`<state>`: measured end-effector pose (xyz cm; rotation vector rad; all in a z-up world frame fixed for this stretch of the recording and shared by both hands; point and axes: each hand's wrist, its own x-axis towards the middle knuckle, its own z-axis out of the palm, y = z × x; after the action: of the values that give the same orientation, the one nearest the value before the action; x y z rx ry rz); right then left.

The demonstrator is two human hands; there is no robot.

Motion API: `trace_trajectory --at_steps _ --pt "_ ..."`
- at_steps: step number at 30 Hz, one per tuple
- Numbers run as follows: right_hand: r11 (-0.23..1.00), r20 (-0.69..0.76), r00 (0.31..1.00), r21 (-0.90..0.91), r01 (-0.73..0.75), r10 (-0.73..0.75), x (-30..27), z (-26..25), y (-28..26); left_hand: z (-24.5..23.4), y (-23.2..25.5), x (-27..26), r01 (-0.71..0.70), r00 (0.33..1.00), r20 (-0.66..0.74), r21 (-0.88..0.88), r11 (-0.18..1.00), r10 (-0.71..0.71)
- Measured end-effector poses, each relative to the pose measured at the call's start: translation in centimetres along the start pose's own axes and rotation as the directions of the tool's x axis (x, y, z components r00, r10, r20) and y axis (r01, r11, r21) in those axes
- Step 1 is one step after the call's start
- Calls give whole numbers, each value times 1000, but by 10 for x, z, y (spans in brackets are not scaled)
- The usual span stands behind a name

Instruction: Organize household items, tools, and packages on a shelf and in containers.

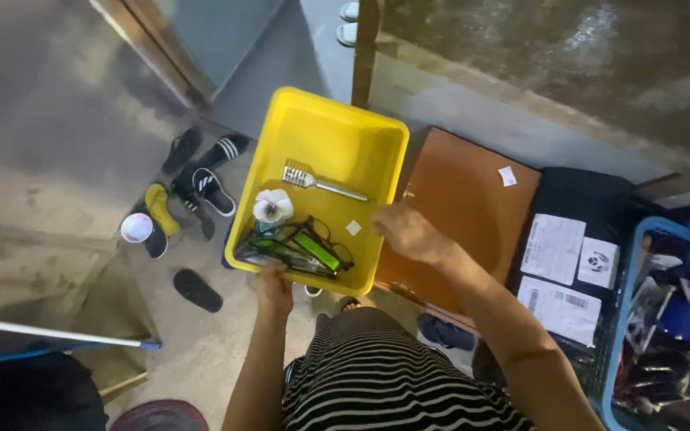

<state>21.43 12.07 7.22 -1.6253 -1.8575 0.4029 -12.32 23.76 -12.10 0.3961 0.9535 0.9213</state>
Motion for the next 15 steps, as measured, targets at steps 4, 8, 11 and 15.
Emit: trace_trajectory --at_steps 4,8,11,15 --pt "989 362 932 138 -51 -3 21 -24 -71 18 31 -25 -30 998 -63 -63 998 26" --pt "943 730 599 -218 -252 328 43 -48 -128 -1 35 -20 -59 992 -116 -66 996 52" --pt "979 730 653 -137 -152 204 26 -17 -74 -31 32 -14 -83 989 -128 -29 996 79" --pt "990 580 814 91 -104 32 16 -44 -30 -43 34 -18 -41 992 -117 -3 999 41"
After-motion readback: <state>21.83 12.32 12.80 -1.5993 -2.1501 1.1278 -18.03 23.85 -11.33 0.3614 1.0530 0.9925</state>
